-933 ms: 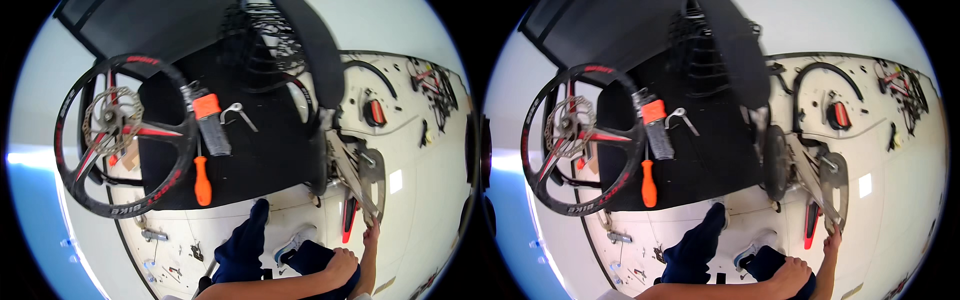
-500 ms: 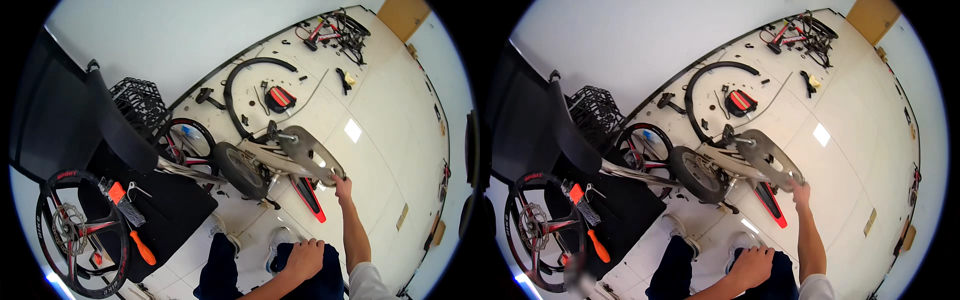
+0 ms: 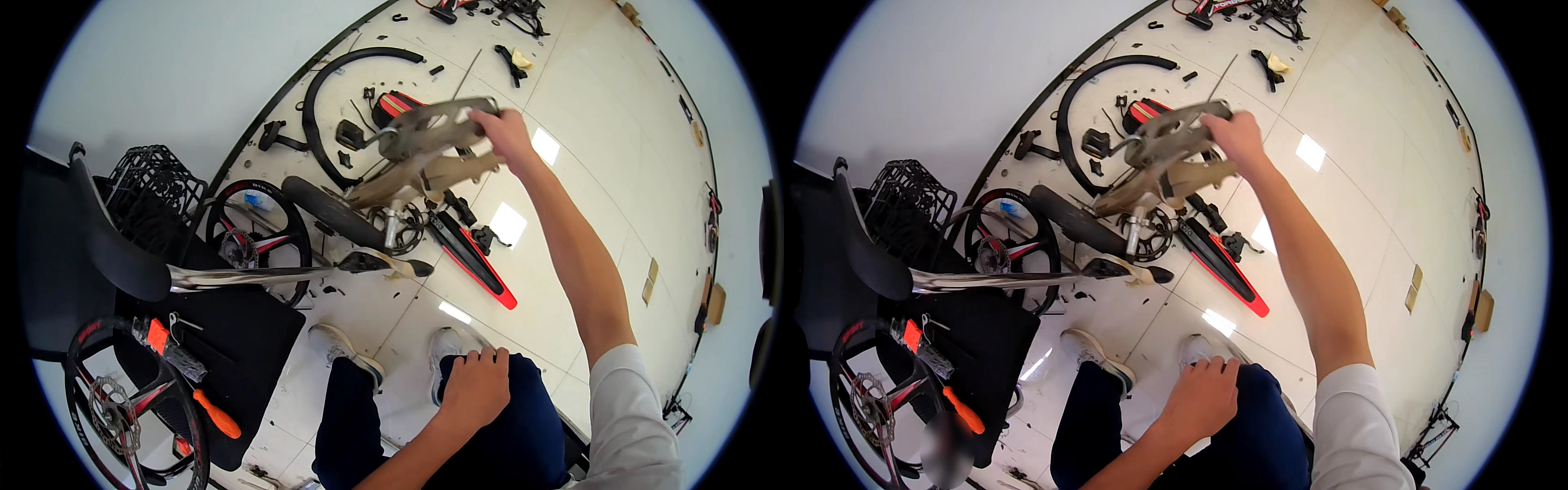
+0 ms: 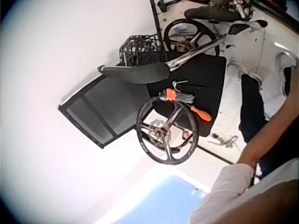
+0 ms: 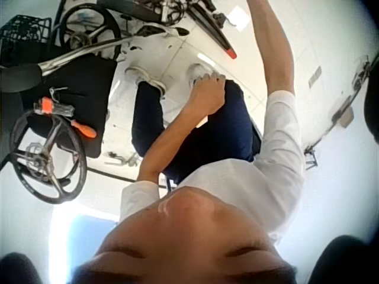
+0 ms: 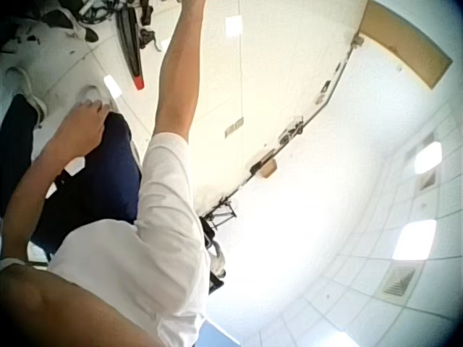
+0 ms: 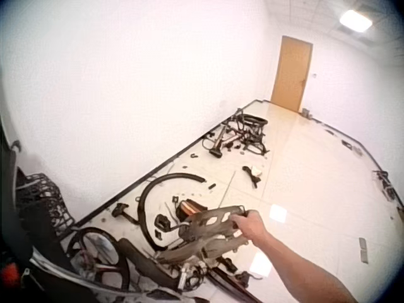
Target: The person removes a bicycle wheel from a stand, places it on the floor, and then disassembles a small black plastic component using a screwdriver. They remove screws and separate internal parts while seated in a chair.
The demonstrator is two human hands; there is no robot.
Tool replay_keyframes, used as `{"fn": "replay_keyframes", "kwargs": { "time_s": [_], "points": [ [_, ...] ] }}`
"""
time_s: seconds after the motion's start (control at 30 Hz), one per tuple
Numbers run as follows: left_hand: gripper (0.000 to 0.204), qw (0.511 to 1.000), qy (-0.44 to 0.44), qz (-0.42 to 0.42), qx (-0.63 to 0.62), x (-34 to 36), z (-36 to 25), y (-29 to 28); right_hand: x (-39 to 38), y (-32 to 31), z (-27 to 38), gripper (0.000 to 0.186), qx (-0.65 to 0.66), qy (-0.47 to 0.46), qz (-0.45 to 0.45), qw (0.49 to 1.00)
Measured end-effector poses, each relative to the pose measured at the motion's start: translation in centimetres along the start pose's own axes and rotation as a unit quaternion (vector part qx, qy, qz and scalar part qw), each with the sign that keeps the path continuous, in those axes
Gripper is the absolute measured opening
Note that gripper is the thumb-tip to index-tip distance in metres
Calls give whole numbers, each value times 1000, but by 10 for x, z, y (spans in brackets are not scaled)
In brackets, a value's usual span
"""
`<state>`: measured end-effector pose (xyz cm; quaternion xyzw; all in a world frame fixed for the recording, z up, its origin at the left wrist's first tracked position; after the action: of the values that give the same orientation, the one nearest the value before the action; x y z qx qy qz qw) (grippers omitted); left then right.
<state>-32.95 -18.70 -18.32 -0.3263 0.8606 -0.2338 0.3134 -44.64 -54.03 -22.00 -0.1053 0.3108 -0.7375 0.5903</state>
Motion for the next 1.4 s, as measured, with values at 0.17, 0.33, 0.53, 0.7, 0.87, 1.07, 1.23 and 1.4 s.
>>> {"fn": "replay_keyframes", "kwargs": {
  "time_s": [0.17, 0.33, 0.53, 0.7, 0.87, 1.07, 1.23, 1.4],
  "points": [
    [30, 1000, 13, -20, 3, -1, -2, 2, 20, 25, 52, 52, -65, -45, 4, 997],
    [29, 999, 20, -42, 4, -2, -1, -2, 26, 44, 92, 43, -108, -56, 63, 991],
    [30, 999, 26, -42, 6, 1, -4, -3, 3, 84, 150, 46, -186, -194, 66, 961],
    [28, 998, 24, -60, 4, 4, -3, -2, -43, 128, 198, 33, -231, -273, 132, 925],
    [27, 999, 14, -43, 0, 4, -2, -5, -37, 133, 202, 45, -251, -274, 100, 923],
    [31, 999, 16, -29, -13, 0, -4, -4, 21, 115, 170, 39, -284, -227, 58, 930],
    [32, 999, 5, -23, -23, 3, 2, -4, 78, 103, 113, 40, -305, -199, 34, 931],
    [35, 999, 1, 9, -40, 7, -3, 3, 63, 23, 38, 40, -163, -24, 39, 986]
  ]
}}
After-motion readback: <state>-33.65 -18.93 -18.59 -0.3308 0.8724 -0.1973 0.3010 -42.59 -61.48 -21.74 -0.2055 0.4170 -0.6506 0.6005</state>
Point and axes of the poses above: each hand's wrist, its own x-axis towards the middle knuckle, its own y-axis out of the palm, z = x × y, the point moved 10 cm from there along x, towards the middle knuckle, and after that the axes turned 1 degree about -x, right-handed, at the moved point
